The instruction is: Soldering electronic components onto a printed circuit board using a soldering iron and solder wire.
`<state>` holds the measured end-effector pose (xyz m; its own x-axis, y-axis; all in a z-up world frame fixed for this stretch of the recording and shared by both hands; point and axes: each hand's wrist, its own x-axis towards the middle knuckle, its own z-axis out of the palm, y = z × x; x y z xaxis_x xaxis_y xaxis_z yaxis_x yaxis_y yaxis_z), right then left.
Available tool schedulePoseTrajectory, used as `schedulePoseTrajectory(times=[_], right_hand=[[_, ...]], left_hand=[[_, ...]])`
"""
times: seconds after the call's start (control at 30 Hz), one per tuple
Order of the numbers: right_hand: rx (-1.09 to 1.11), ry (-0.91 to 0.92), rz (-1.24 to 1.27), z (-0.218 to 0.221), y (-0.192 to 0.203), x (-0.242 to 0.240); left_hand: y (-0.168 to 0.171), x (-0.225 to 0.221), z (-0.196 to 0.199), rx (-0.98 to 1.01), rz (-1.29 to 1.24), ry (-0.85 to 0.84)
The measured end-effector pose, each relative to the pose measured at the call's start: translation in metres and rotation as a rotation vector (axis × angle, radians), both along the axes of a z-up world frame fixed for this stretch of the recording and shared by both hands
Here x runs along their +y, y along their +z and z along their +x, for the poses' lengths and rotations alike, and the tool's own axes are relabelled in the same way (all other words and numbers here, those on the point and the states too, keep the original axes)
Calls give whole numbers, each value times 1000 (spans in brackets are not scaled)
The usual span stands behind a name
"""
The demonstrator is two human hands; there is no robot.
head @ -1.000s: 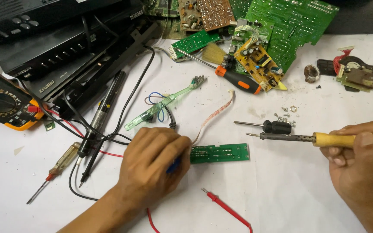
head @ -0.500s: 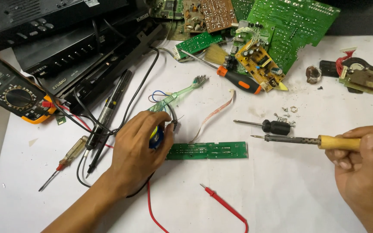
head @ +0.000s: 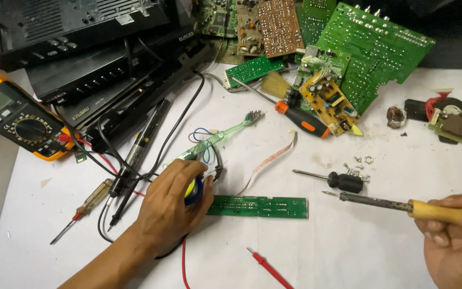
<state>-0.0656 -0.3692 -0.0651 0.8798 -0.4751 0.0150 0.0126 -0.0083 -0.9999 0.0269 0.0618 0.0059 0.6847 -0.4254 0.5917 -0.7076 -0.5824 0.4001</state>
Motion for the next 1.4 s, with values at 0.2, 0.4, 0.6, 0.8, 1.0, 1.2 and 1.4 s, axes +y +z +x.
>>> schedulePoseTrajectory(times=[0.2, 0.4, 0.6, 0.8, 1.0, 1.2, 1.4], right_hand=[[1405, 736, 989, 65, -73, -144], [133, -119, 7, -3, 7, 17], [22, -51, -81, -6, -3, 10], [-10, -15, -148, 11, 32, 42], [-35, -97, -1, 22, 32, 62], [-161, -10, 79, 43, 32, 87], [-66, -62, 72, 34, 21, 76]], left_hand=[[8, 6, 2, -15, 114, 71], [15, 2, 3, 13, 75, 30], [3, -7, 7, -120, -32, -58], [4, -16, 3, -104, -122, -66], [-1, -13, 4, -144, -108, -57], [-4, -10, 3, -87, -140, -49], [-1, -8, 1, -34, -163, -36]])
